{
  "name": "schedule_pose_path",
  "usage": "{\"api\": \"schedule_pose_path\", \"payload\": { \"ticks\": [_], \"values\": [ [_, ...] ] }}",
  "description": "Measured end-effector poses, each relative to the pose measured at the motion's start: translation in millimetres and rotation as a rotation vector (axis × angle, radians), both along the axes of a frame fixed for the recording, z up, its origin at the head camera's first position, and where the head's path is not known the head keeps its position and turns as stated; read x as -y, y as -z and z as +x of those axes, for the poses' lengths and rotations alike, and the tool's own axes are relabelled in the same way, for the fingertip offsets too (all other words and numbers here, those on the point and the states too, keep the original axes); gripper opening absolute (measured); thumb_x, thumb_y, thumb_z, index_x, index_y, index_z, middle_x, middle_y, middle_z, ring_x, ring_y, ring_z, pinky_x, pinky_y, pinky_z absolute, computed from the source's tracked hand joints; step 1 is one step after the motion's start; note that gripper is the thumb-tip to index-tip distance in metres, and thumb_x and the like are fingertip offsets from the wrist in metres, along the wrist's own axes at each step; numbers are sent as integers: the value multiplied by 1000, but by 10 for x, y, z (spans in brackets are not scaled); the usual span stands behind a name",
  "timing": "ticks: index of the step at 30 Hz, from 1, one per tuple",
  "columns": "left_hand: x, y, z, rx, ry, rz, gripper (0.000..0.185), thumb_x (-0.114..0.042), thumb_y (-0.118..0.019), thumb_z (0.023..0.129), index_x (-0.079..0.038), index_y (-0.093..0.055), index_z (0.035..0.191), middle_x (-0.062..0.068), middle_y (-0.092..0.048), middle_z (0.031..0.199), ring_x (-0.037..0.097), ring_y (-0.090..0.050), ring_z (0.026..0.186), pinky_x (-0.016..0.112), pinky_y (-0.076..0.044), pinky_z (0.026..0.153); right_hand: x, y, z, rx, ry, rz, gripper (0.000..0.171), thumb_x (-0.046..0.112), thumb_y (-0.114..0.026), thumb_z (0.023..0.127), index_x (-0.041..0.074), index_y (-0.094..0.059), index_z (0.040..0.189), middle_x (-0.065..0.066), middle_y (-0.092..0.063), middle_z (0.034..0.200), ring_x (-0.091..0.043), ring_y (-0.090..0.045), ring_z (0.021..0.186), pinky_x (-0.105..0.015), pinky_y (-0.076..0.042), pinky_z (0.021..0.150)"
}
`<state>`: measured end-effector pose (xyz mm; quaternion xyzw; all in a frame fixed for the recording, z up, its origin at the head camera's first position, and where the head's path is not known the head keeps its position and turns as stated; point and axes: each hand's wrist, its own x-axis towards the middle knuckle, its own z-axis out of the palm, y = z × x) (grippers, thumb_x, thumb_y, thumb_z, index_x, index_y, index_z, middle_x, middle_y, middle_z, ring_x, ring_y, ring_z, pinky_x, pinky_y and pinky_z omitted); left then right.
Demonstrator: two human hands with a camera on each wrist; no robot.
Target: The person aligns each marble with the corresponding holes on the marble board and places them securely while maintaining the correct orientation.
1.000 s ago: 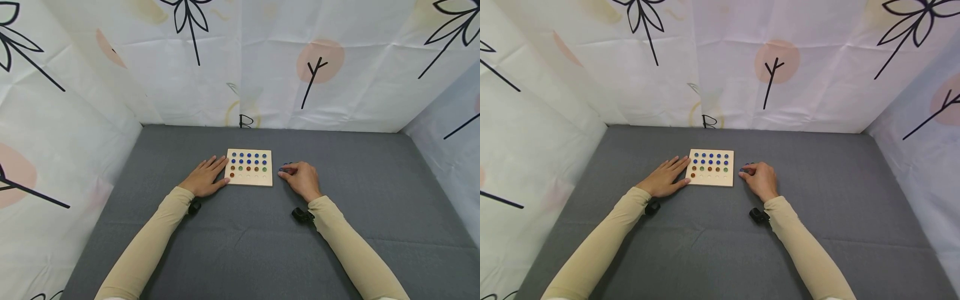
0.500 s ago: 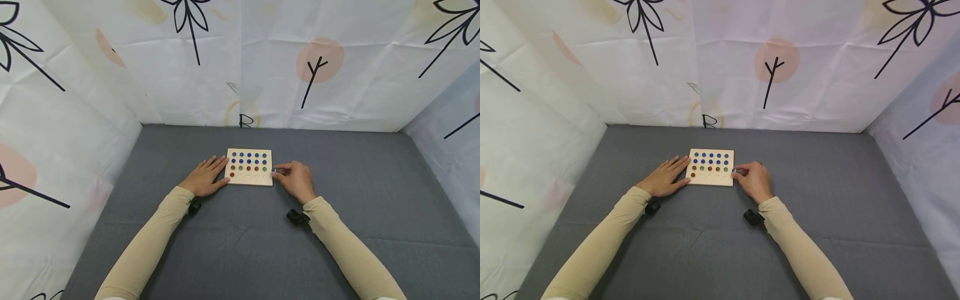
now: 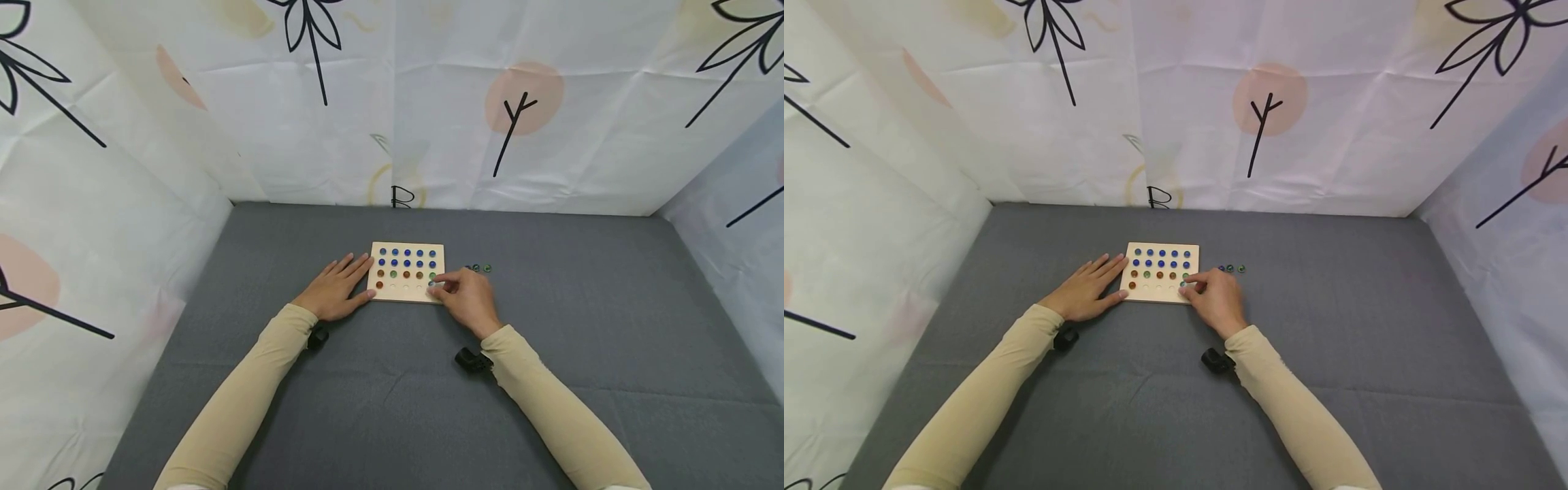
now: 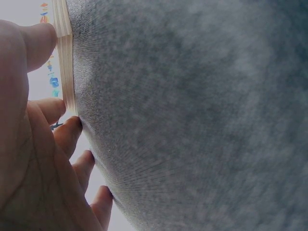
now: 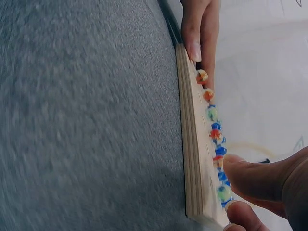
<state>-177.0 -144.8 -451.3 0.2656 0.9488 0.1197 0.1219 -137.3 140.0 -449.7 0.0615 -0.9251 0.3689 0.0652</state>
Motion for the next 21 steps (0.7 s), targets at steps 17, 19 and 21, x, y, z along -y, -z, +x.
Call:
{"api": "schedule_pose_path", "payload": {
  "ticks": [17, 19, 21],
  "values": [
    [3, 62, -22, 16, -14, -12, 73, -52, -42, 107, -14, -16, 165, 6, -16, 169, 31, -10, 155, 52, -7, 125, 297, -22, 16, -15, -51, -24, 20, 22, -84, 86, 9, -83, 101, -4, -66, 80, -19, -57, 67, -34, -45, 58],
    [5, 84, -31, 16, -15, -17, 74, -52, -42, 107, -14, -15, 165, 5, -16, 169, 31, -9, 156, 51, -6, 125, 333, -30, 6, -2, -54, -29, 19, 22, -84, 87, 10, -83, 101, -3, -65, 79, -18, -57, 67, -34, -45, 58],
    [6, 98, -37, 12, -16, -20, 74, -52, -42, 107, -14, -15, 165, 6, -16, 169, 31, -9, 156, 51, -6, 125, 369, -36, -5, 11, -56, -29, 19, 23, -84, 87, 11, -83, 102, -3, -65, 79, -18, -57, 67, -34, -45, 58]
  ]
}}
